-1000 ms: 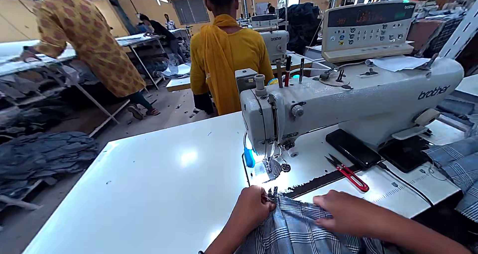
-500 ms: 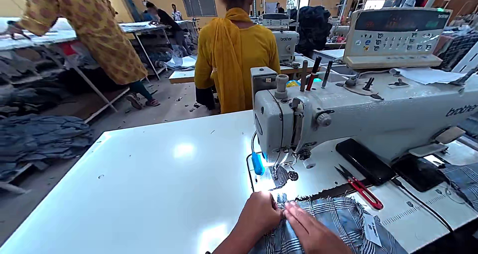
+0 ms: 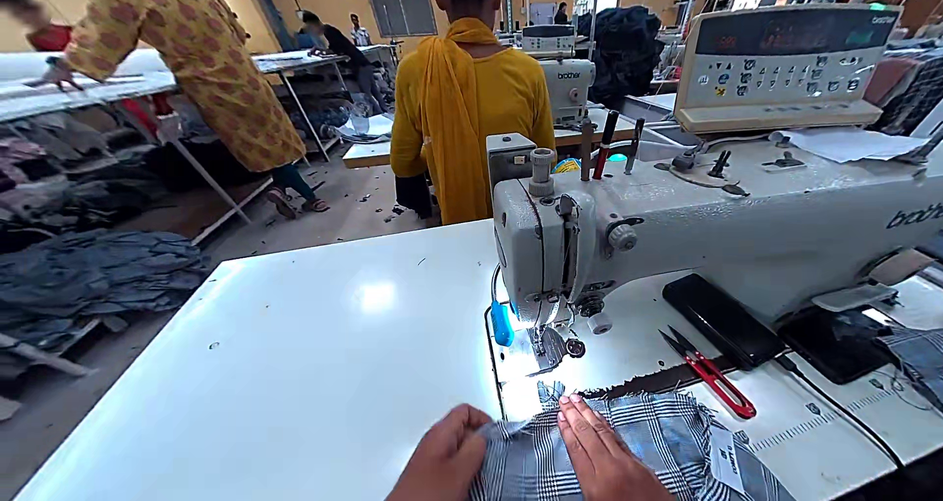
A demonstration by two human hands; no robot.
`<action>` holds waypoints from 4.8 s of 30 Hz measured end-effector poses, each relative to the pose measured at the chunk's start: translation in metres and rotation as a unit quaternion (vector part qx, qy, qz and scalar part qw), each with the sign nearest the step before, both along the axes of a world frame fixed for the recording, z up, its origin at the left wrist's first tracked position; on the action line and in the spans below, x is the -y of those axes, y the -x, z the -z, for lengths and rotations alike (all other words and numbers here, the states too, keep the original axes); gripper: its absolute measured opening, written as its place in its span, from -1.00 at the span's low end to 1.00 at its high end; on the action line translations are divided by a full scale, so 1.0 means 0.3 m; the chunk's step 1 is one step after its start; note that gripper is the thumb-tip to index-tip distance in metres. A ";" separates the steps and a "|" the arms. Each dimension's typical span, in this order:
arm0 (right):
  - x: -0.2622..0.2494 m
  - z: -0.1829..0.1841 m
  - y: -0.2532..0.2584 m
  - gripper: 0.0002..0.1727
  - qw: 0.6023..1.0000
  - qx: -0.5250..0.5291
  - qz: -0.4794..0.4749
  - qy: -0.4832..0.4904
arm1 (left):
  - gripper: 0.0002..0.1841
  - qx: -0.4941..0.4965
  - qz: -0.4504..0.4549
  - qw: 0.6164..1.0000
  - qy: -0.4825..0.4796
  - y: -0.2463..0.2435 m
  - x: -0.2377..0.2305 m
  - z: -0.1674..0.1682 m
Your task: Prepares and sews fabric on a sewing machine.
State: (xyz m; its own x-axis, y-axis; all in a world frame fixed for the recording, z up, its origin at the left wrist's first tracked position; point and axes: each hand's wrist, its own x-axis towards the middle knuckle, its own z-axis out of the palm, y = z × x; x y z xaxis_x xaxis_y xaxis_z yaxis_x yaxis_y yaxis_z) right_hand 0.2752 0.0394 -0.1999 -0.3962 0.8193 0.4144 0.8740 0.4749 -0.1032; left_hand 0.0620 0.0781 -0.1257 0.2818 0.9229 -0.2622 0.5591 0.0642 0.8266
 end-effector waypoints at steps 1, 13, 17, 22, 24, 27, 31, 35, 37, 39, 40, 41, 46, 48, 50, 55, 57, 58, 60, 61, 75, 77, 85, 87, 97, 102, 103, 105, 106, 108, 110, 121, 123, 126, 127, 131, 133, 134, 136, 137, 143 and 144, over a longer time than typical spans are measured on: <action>0.000 -0.001 0.002 -0.62 1.000 -0.005 0.001 0.004 | -0.66 -0.001 -0.021 1.000 0.000 -0.008 -0.038 0.003; 0.003 0.003 0.007 -0.65 0.997 -0.070 0.008 0.021 | -0.76 -0.045 0.099 0.889 -0.445 -0.164 0.008 0.241; 0.012 -0.008 -0.018 -0.76 0.980 -0.187 0.039 0.052 | -0.80 -0.011 0.078 0.903 -0.423 -0.151 -0.002 0.244; 0.005 -0.023 -0.031 -0.58 0.978 -0.190 0.010 0.084 | -0.81 0.004 0.065 0.905 -0.420 -0.146 -0.004 0.236; -0.002 -0.013 -0.039 -0.52 0.980 -0.182 -0.008 0.080 | -0.79 0.017 0.062 0.916 -0.396 -0.147 0.001 0.227; -0.010 0.001 -0.046 -0.59 0.983 -0.173 -0.019 0.063 | -0.73 0.048 0.065 0.933 -0.350 -0.149 -0.001 0.221; -0.005 -0.011 -0.049 -0.68 0.975 -0.204 -0.021 0.081 | -0.76 0.031 0.066 0.927 -0.367 -0.157 -0.012 0.243; -0.023 -0.010 -0.056 -0.67 0.986 -0.156 -0.022 0.047 | -0.86 0.026 0.063 0.920 -0.385 -0.158 -0.013 0.247; -0.036 -0.009 -0.056 -0.65 0.991 -0.129 -0.023 0.026 | -0.85 0.028 0.061 0.920 -0.387 -0.157 -0.013 0.246; -0.045 -0.004 -0.054 -0.63 0.994 -0.111 -0.017 0.009 | -0.82 0.032 0.062 0.921 -0.383 -0.157 -0.011 0.243; -0.049 -0.002 -0.053 -0.62 0.994 -0.109 -0.014 0.002 | -0.80 0.035 0.064 0.923 -0.379 -0.156 -0.010 0.240; -0.053 0.002 -0.052 -0.59 0.994 -0.106 -0.009 -0.004 | -0.79 0.036 0.067 0.924 -0.374 -0.155 -0.009 0.237; -0.063 0.011 -0.053 -0.55 0.992 -0.124 -0.005 -0.001 | -0.75 0.019 0.075 0.922 -0.380 -0.157 -0.008 0.239; -0.069 0.012 -0.058 -0.55 0.988 -0.153 -0.010 0.018 | -0.72 0.015 0.076 0.917 -0.392 -0.158 -0.010 0.248; -0.078 0.012 -0.059 -0.55 0.982 -0.185 -0.007 0.032 | -0.69 0.010 0.080 0.915 -0.395 -0.158 -0.010 0.251; -0.072 -0.005 -0.050 -0.68 0.979 -0.204 0.016 0.021 | -0.67 -0.013 0.083 0.910 -0.407 -0.164 -0.004 0.250; -0.069 -0.002 -0.050 -0.72 0.984 -0.178 0.007 -0.007 | -0.67 -0.017 0.081 0.908 -0.411 -0.167 -0.003 0.251; -0.069 0.001 -0.050 -0.72 0.985 -0.169 0.006 -0.011 | -0.67 -0.016 0.081 0.907 -0.413 -0.168 -0.004 0.253; -0.074 0.003 -0.044 -0.73 0.985 -0.169 0.021 -0.011 | -0.68 -0.010 0.080 0.907 -0.413 -0.166 -0.007 0.256; -0.081 0.001 -0.038 -0.74 0.983 -0.179 0.034 -0.004 | -0.68 -0.008 0.079 0.907 -0.413 -0.164 -0.009 0.258; -0.124 -0.047 0.005 -0.83 0.913 -0.339 0.138 0.179 | -0.82 -0.059 -0.002 0.898 -0.437 -0.157 -0.006 0.263; -0.127 -0.036 0.003 -0.85 0.916 -0.339 0.138 0.165 | -0.79 -0.096 -0.022 0.899 -0.427 -0.159 -0.002 0.255; -0.123 -0.027 0.010 -0.87 0.938 -0.306 0.123 0.106 | -0.84 -0.098 0.004 0.920 -0.380 -0.156 -0.062 0.209; -0.118 -0.020 0.015 -0.88 0.943 -0.295 0.126 0.088 | -0.85 -0.100 -0.003 0.911 -0.401 -0.163 -0.072 0.227; -0.057 0.000 0.008 -0.76 0.995 -0.063 0.058 -0.047 | -0.72 -0.199 0.110 0.769 -0.597 -0.125 -0.038 0.278; -0.011 -0.010 -0.036 -0.55 0.995 -0.049 0.030 0.076 | -0.60 -0.149 0.144 0.895 -0.394 -0.109 0.042 0.234; -0.020 -0.006 -0.044 -0.55 0.996 -0.044 0.025 0.072 | -0.60 -0.153 0.146 0.893 -0.398 -0.108 0.032 0.237; -0.041 0.006 -0.053 -0.55 0.998 -0.034 0.021 0.055 | -0.59 -0.168 0.144 0.877 -0.426 -0.108 0.004 0.248; -0.057 0.012 -0.058 -0.54 0.999 -0.026 0.022 0.042 | -0.59 -0.172 0.140 0.868 -0.444 -0.110 -0.015 0.255; -0.097 0.018 -0.065 -0.54 1.000 -0.008 0.024 0.018 | -0.59 -0.173 0.133 0.858 -0.465 -0.114 -0.059 0.261; -0.132 0.023 -0.070 -0.53 1.000 0.002 0.025 -0.002 | -0.59 -0.172 0.118 0.848 -0.488 -0.119 -0.098 0.276; -0.253 0.047 -0.113 -0.47 0.999 0.014 -0.013 -0.044 | -0.52 -0.179 0.069 0.837 -0.513 -0.143 -0.179 0.303; -0.264 0.045 -0.120 -0.47 0.999 0.011 -0.019 -0.036 | -0.52 -0.180 0.061 0.839 -0.510 -0.148 -0.183 0.305; -0.277 0.048 -0.132 -0.47 0.999 0.010 -0.023 -0.029 | -0.51 -0.179 0.058 0.843 -0.504 -0.155 -0.186 0.303; -0.281 0.048 -0.134 -0.47 0.999 0.006 -0.025 -0.027 | -0.51 -0.178 0.057 0.845 -0.500 -0.157 -0.186 0.301; -0.284 0.045 -0.139 -0.47 0.999 0.009 -0.028 -0.022 | -0.52 -0.175 0.046 0.846 -0.502 -0.161 -0.187 0.302; -0.284 0.043 -0.136 -0.47 0.999 0.016 -0.026 -0.027 | -0.51 -0.172 0.046 0.846 -0.502 -0.158 -0.188 0.302; -0.283 0.042 -0.134 -0.46 0.999 0.018 -0.025 -0.028 | -0.50 -0.172 0.047 0.847 -0.500 -0.156 -0.188 0.301; -0.284 0.041 -0.132 -0.47 0.999 0.020 -0.024 -0.031 | -0.49 -0.172 0.053 0.849 -0.497 -0.152 -0.188 0.299; -0.284 0.041 -0.131 -0.46 0.999 0.021 -0.023 -0.034 | -0.49 -0.172 0.059 0.851 -0.493 -0.149 -0.187 0.297; -0.279 0.037 -0.122 -0.49 1.000 0.012 -0.022 -0.007 | -0.50 -0.166 0.094 0.868 -0.459 -0.123 -0.184 0.274; -0.280 0.038 -0.120 -0.50 1.000 0.015 -0.020 -0.011 | -0.50 -0.167 0.098 0.870 -0.454 -0.121 -0.183 0.271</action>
